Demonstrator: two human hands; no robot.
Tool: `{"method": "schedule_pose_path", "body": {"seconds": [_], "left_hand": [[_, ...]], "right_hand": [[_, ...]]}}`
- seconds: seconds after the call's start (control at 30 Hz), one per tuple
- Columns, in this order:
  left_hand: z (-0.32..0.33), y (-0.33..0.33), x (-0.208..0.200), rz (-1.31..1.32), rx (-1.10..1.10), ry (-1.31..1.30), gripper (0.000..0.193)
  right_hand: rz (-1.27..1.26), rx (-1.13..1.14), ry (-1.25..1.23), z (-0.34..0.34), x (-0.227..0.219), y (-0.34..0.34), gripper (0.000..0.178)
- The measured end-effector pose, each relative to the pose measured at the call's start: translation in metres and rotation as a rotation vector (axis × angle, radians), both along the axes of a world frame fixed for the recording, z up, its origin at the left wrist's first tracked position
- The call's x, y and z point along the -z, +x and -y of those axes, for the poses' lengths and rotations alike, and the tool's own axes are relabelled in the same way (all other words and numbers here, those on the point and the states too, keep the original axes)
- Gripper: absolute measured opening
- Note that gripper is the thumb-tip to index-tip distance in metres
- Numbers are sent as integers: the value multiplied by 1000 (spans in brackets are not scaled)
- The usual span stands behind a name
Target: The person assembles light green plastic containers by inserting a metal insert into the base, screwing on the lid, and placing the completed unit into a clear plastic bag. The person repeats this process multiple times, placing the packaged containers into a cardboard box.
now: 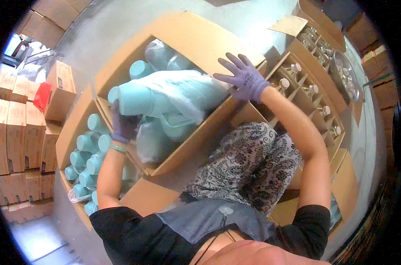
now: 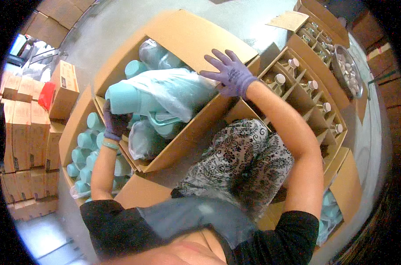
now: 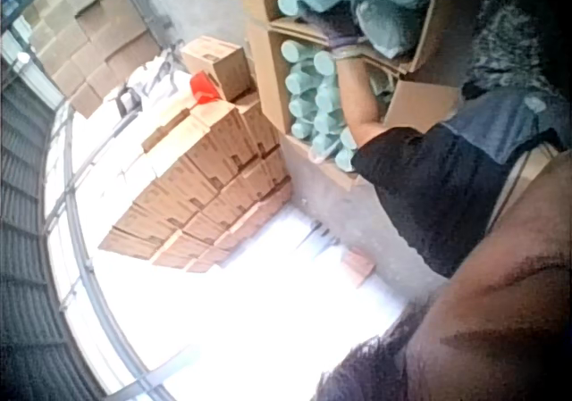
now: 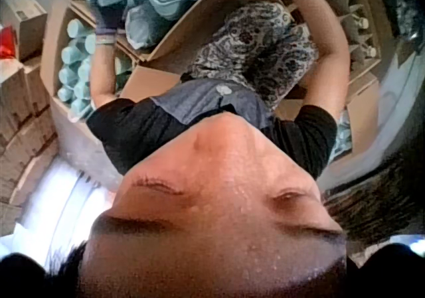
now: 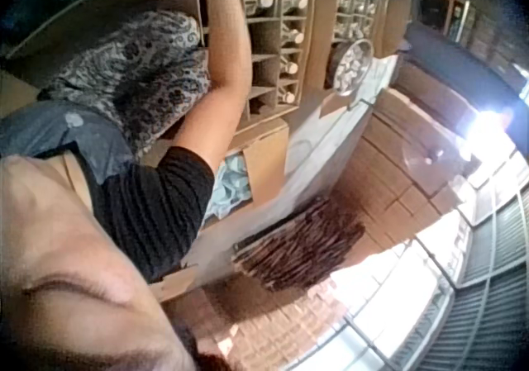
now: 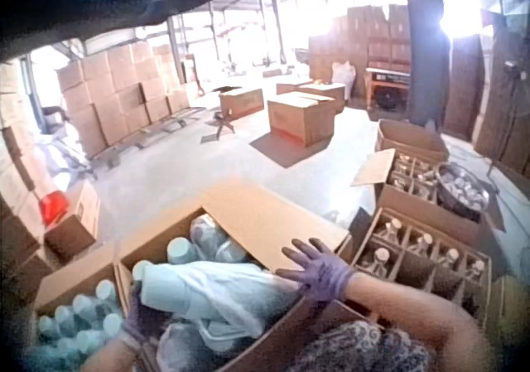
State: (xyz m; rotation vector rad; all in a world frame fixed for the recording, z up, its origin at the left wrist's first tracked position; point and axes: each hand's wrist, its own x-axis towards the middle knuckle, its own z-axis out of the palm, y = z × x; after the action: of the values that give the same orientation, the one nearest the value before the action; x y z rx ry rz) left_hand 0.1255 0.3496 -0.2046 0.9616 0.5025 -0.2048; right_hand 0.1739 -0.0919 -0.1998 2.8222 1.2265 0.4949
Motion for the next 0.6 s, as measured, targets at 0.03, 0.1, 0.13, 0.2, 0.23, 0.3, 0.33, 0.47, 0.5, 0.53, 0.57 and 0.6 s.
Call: {"method": "schedule_pose_path", "body": {"seconds": [0.03,0.1,0.13,0.2,0.23,0.3,0.33,0.47,0.5,0.53,0.57,0.6], "left_hand": [[-3,-2,-2,44,49,47,50],[-14,-2,-6,144,137,141,53],[-24,0,-3,320,214,481,50],[-22,0,-8,257,120,408,43],[-17,-3,-15,39,-3,-14,41],[-21,-2,-10,312,95,356,49],[-26,-8,-9,491,138,741,53],[-14,-20,-9,365,50,545,60],[-9,-21,-12,118,-49,80,60],[-21,-10,-2,52,120,-25,59],[7,-13,-5,36,21,74,57],[40,-12,-13,-52,-16,58,54]], "right_hand": [[-11,-13,-12,6,3,5,75],[-20,-48,-34,15,9,14,75],[-55,-48,12,7,10,18,81],[-18,16,-55,-4,19,23,83],[1,47,-87,-6,26,25,84],[170,56,45,2,37,32,74],[233,92,82,7,32,36,66],[-51,614,878,66,-8,83,44],[-236,767,1145,89,-27,105,49],[-174,312,1621,112,-16,127,24],[16,658,1307,118,-29,129,29],[143,761,1248,113,-32,125,30]]}}
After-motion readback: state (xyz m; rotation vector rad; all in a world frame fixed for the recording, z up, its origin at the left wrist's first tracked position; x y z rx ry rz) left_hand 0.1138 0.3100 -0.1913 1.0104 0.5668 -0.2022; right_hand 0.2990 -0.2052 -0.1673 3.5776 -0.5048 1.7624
